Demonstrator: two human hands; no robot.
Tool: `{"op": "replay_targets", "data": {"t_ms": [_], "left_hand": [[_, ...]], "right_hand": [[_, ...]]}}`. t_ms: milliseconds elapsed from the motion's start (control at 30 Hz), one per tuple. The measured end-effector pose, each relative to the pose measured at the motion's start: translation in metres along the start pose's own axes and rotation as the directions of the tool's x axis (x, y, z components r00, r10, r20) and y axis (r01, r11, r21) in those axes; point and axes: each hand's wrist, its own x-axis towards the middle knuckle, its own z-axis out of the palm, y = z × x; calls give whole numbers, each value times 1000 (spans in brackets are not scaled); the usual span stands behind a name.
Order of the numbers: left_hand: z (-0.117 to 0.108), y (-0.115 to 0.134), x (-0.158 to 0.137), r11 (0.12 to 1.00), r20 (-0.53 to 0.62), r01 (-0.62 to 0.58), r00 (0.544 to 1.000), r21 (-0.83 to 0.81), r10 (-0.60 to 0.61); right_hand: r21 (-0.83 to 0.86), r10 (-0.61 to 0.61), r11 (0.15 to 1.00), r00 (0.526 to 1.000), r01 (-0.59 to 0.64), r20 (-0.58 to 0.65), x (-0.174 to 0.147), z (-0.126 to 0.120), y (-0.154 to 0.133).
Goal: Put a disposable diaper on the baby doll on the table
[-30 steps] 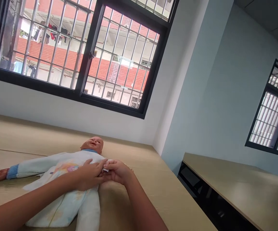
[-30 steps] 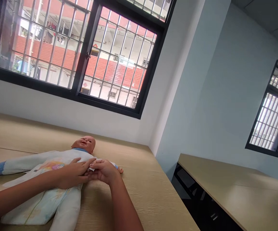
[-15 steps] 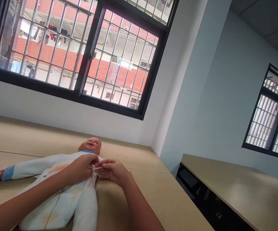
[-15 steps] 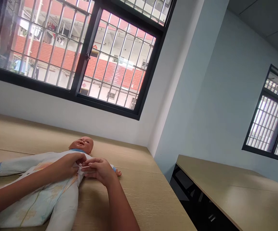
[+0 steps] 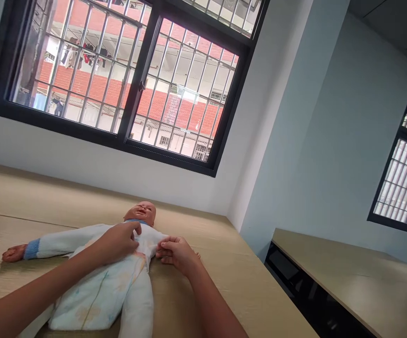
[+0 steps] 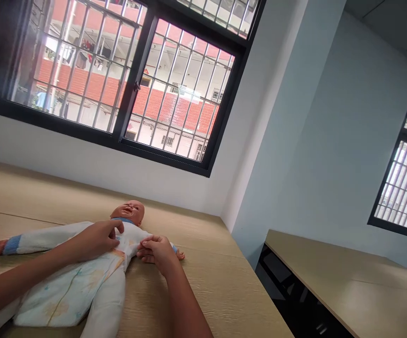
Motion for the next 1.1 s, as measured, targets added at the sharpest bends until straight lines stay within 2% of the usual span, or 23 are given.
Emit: {"op": "replay_targets", "data": {"t_ms": [100, 200, 267, 367, 433, 500, 567, 667, 800, 900, 967, 1033, 1100], "left_hand": [[-1, -3, 2, 1000, -8, 1, 1000, 20, -1], [-1, -2, 2, 999, -15, -3, 1000, 42, 4], [-2, -1, 1, 998, -19, -10, 1000, 55, 11], [-2, 3, -2, 997, -23, -22, 999, 71, 24], [-3, 4, -4, 996, -27, -31, 999, 81, 33], [-2, 6, -6, 995, -32, -38, 999, 90, 41], [-2, 7, -7, 995, -36, -40, 998, 95, 44], [-1, 7, -7, 995, -40, -45, 998, 93, 49], [-1, 8, -8, 995, -32, -52, 998, 84, 55], [-2, 9, -9, 996, -28, -58, 998, 75, 60], [-2, 9, -10, 996, -29, -65, 997, 69, 67], [-2, 9, -10, 996, -32, -69, 997, 63, 71], [-2, 9, -11, 996, -33, -71, 997, 55, 73]], "right_hand": [[-93, -22, 996, 999, 17, -49, 0, 4, -2], [-194, -112, 977, 987, 89, -114, 2, 13, -3], [-223, -165, 966, 976, 130, -143, 6, 22, 1], [-302, -171, 946, 975, 121, -145, 11, 36, 16], [-450, -255, 878, 954, 161, -155, 12, 41, 27], [-633, -405, 742, 900, 222, -159, 11, 41, 34], [-752, -491, 618, 859, 228, -144, 8, 39, 36], [-823, -514, 531, 849, 203, -122, 5, 36, 36], [-866, -584, 426, 810, 262, -42, 1, 38, 39], [-848, -581, 430, 814, 310, 3, -1, 39, 42], [-817, -556, 468, 831, 338, 25, -1, 38, 40], [-752, -495, 571, 869, 329, 4, -2, 34, 35], [-645, -365, 716, 931, 267, -20, -5, 28, 26]]}}
